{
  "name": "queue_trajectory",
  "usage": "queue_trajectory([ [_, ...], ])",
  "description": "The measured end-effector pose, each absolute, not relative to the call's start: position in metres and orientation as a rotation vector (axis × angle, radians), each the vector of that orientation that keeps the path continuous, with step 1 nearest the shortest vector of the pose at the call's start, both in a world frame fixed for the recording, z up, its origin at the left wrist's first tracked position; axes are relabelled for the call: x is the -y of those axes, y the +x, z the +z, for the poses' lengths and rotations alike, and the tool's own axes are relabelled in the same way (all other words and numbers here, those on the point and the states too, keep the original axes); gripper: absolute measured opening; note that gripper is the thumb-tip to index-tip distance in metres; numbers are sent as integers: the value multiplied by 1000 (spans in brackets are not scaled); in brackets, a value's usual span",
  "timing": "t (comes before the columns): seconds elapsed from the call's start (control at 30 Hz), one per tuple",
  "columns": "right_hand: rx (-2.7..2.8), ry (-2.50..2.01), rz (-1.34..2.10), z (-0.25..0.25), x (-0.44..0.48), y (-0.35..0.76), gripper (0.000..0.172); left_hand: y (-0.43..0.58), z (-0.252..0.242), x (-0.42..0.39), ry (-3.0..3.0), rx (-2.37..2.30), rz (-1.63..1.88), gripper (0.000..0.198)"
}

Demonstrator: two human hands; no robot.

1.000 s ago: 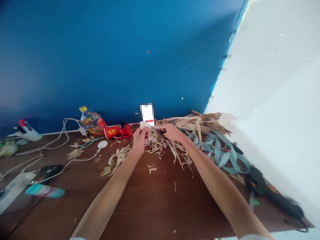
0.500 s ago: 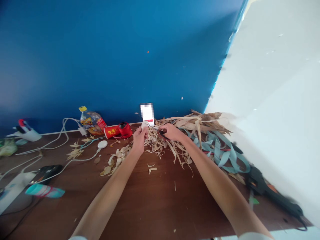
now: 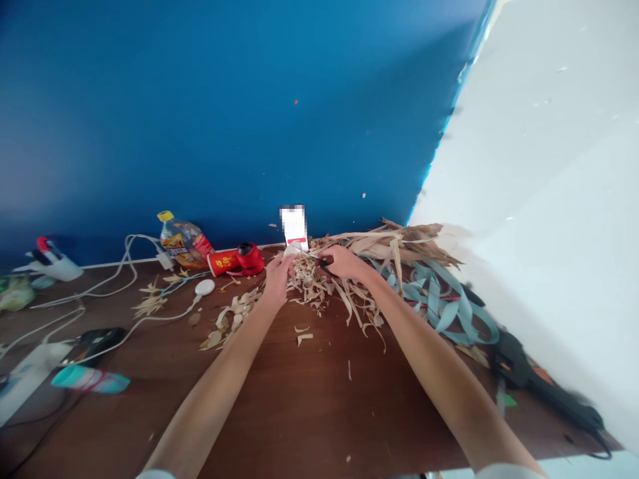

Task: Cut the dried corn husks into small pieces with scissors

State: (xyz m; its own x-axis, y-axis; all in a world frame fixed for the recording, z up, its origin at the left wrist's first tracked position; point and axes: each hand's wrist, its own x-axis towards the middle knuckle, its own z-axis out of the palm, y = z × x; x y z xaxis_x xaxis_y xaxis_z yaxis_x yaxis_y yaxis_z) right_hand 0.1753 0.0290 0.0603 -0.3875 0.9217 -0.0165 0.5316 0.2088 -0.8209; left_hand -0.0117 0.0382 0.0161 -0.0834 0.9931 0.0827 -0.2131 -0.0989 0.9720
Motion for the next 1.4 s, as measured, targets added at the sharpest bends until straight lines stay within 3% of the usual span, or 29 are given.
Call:
queue_trajectory([
  [0.4,2035,-1360,1045,58,-31,179,23,-14,13,-39,1175,-1078,1344,25],
  [0.93,2082,-1243,989,58,-36,181,34,-12,17,-39,1032,-1020,1372,29],
  [1.13,2093,-1252,1000,57,-35,180,24,-11,19,-38,1072,-1017,1338,25],
  [1.4,2065,-1304,1019,65,-27,178,26,-12,21,-38,1029,-961,1368,27],
])
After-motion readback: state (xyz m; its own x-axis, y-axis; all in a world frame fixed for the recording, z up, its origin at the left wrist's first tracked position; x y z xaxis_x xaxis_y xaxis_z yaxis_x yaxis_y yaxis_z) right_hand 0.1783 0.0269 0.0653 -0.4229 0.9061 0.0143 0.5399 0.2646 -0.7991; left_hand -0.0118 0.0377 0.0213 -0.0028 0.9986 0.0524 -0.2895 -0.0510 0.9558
